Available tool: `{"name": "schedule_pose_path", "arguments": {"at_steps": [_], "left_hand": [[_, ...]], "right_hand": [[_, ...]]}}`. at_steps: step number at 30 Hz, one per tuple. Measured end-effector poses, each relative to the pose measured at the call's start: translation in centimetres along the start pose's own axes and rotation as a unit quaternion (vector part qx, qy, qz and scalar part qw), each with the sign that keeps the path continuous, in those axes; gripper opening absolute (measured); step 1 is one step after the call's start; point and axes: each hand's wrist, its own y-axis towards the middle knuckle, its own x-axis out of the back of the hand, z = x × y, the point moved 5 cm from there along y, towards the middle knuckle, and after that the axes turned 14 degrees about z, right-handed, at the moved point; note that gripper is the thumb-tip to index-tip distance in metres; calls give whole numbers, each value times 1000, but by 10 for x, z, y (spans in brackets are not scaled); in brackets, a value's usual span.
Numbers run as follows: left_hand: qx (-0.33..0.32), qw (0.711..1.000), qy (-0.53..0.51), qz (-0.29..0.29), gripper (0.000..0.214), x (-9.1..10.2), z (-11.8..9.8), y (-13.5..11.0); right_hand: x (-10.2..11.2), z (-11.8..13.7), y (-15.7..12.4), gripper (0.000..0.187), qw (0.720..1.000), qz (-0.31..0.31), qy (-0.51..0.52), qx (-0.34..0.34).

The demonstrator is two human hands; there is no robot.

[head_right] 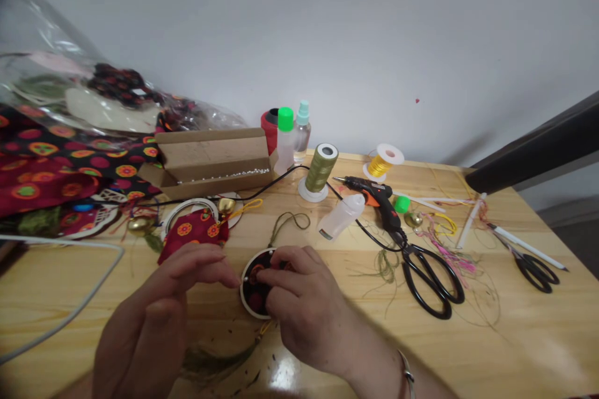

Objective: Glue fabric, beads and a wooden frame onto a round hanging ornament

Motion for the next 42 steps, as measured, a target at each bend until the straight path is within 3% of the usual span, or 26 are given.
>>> {"name": "schedule_pose_path", "arguments": {"at_steps": [8, 14, 27, 42], "left_hand": [[33, 997, 70, -8, 25, 0, -3, 2], [67, 990, 120, -20, 25, -4, 1, 8], [99, 983, 151, -4, 27, -9, 7, 10], [107, 984, 141, 2, 29, -9, 9, 6]], "right_hand": [[3, -1, 0, 24, 1000, 0, 17, 1], [12, 1, -2, 24, 998, -60, 21, 9], [1, 4, -1, 25, 1000, 10, 10, 15], [2, 4, 0, 24, 1000, 13, 5, 20]]}}
